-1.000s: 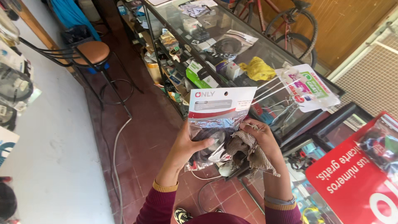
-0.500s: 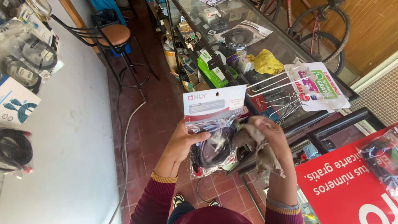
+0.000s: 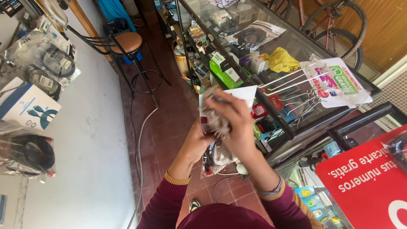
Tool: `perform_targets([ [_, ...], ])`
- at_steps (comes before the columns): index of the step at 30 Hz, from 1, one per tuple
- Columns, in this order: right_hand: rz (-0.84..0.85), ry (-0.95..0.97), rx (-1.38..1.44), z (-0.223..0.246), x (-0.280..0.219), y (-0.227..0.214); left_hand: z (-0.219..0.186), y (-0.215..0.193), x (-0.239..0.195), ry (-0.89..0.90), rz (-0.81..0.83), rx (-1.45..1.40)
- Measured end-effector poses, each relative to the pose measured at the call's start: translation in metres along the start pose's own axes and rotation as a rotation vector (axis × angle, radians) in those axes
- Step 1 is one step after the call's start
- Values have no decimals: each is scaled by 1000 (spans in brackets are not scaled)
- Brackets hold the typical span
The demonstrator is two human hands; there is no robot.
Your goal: The person takes a small boxed electronics accessory from a display shelf, wipes the exterior of the box and then a larger packaged cable with a cloth, and places the items on a counter.
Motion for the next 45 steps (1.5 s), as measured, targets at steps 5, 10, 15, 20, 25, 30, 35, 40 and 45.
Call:
perform_targets([
  [5, -196, 122, -91, -24, -5, -18, 0, 1, -7, 1, -4, -22],
  [10, -125, -24, -67, 3, 2, 3, 24, -8, 5, -10, -29, -91],
  [15, -276, 98, -78, -25, 2, -25, -2, -6, 2, 21, -9, -112],
  [20, -30, -186, -26, 24, 3, 21, 22, -7, 8, -5, 8, -67],
  [25, -77, -159, -58, -16, -8, -11, 3, -12, 8, 0, 4, -216],
  [30, -283, 56, -166, -29, -10, -20, 11, -13, 8, 17, 27, -180],
  [35, -122, -91, -98, -51, -24, 9, -7, -5, 6, 19, 32, -162],
  [40, -231, 190, -103, -60, -8, -22, 18, -12, 6, -49, 69, -148],
  [45, -38, -123, 1, 4, -6, 29, 41, -17, 21, 51, 15, -84],
])
Point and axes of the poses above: each hand's wrist, its own x-axis towards the middle knuckle, its own y-axis out of the palm, z = x × y, the point moved 9 cm from there along x, towards the middle knuckle, and after that the axes turned 6 degrees about -y, right-handed, at the moved point
